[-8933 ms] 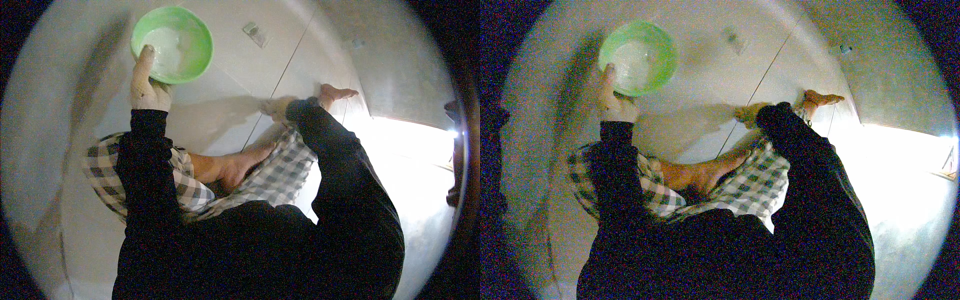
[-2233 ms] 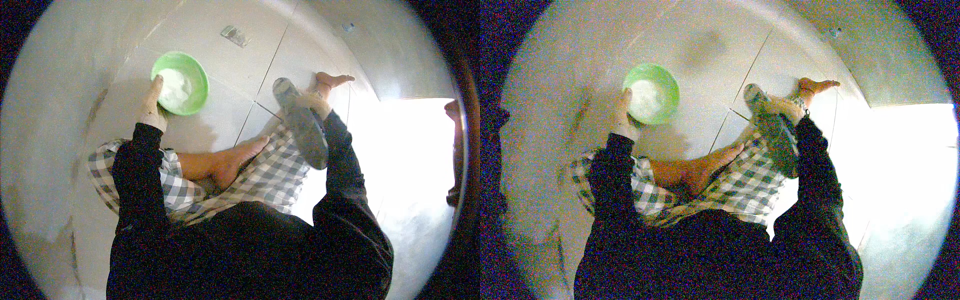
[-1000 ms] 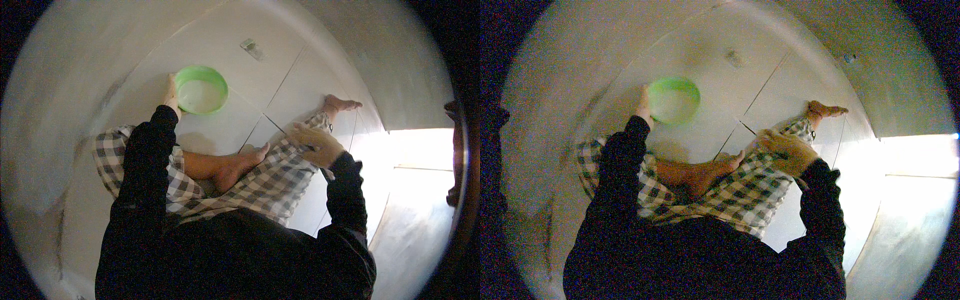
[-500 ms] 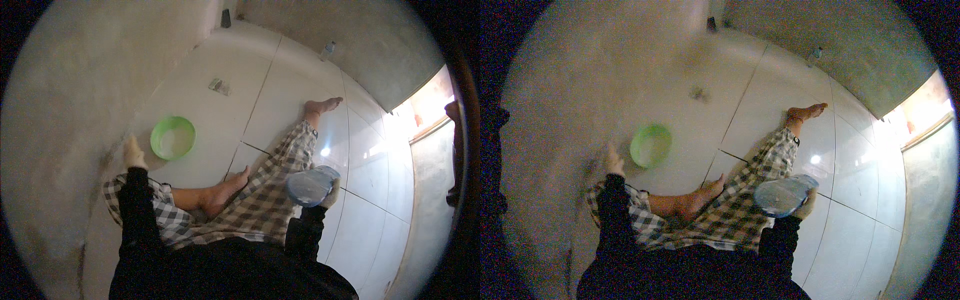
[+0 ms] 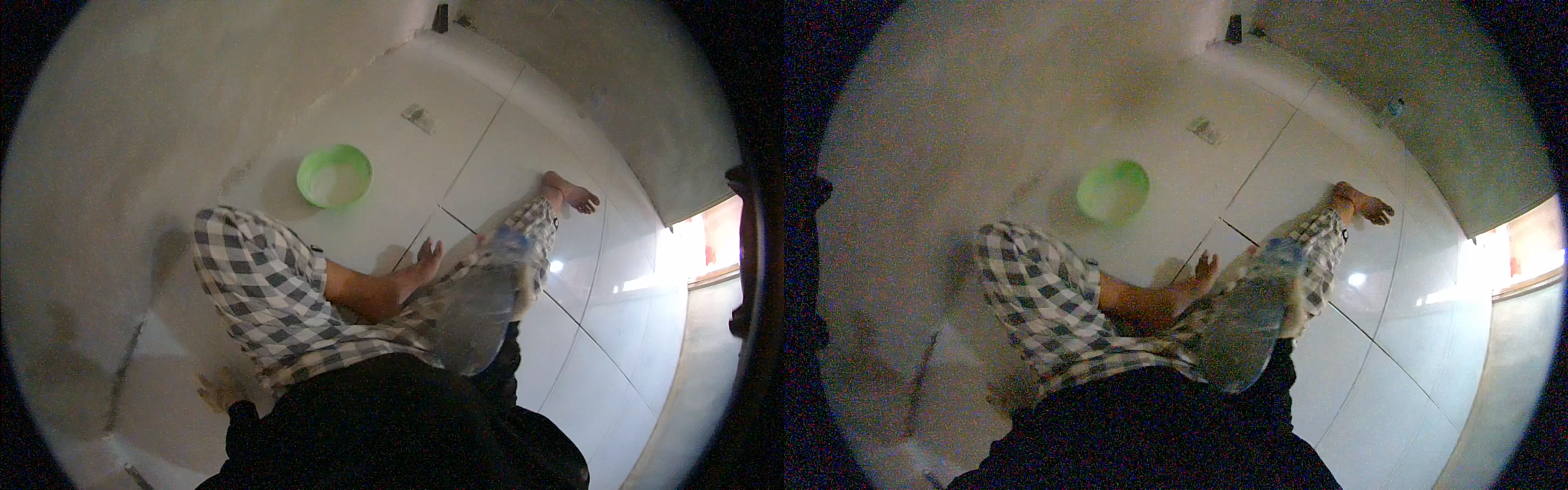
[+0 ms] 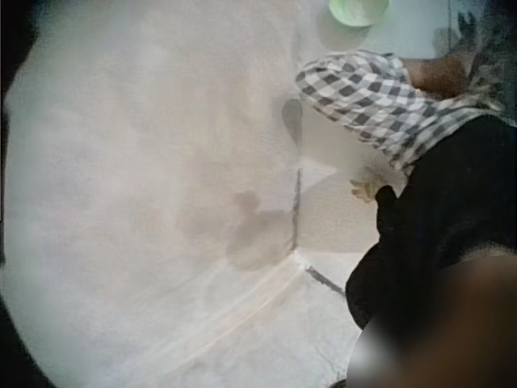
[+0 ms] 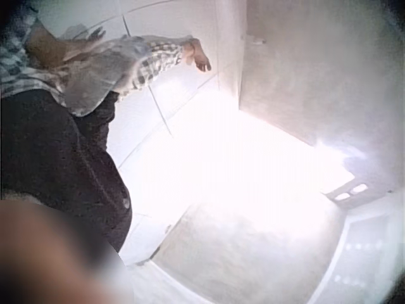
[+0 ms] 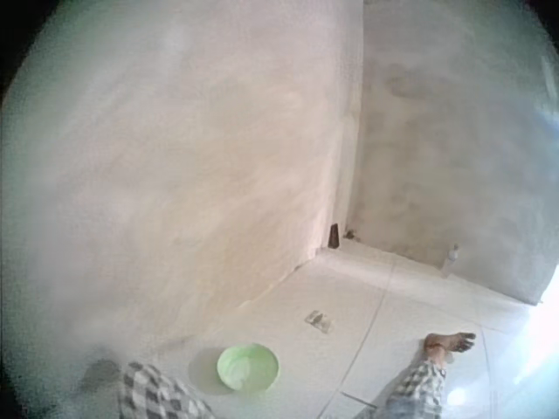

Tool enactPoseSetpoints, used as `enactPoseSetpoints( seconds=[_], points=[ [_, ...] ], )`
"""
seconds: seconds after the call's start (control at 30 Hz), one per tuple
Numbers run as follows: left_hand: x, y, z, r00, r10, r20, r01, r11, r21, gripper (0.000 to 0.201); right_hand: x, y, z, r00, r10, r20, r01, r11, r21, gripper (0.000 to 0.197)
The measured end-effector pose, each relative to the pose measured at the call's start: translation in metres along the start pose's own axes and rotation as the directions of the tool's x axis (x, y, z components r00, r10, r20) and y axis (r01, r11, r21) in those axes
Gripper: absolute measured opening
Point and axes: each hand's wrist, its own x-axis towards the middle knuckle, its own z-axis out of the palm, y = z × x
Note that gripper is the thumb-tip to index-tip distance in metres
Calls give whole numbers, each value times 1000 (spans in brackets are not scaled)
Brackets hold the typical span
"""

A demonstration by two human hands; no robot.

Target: The person sits on a tiled floor and repeatedly dips a cloth into a green bowl of liquid, then wipes the floor surface. The person moves the bowl slightly and continues wiping different areas of the floor.

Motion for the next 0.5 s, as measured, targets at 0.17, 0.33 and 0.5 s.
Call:
enactPoseSetpoints(
  seconds=[0.17,0.33,0.5],
  points=[
    [-11,34,19,996,-84,-5,83,991,-105,76,24,-115,103,823,-84,562,243,946,-213,49],
    [16,66,29,992,-72,-103,51,980,-192,80,124,-169,286,884,-97,458,448,-103,-888,41],
    [34,95,4,995,-37,-97,17,978,-208,84,296,-64,435,440,724,531,720,-638,274,62]
  ],
)
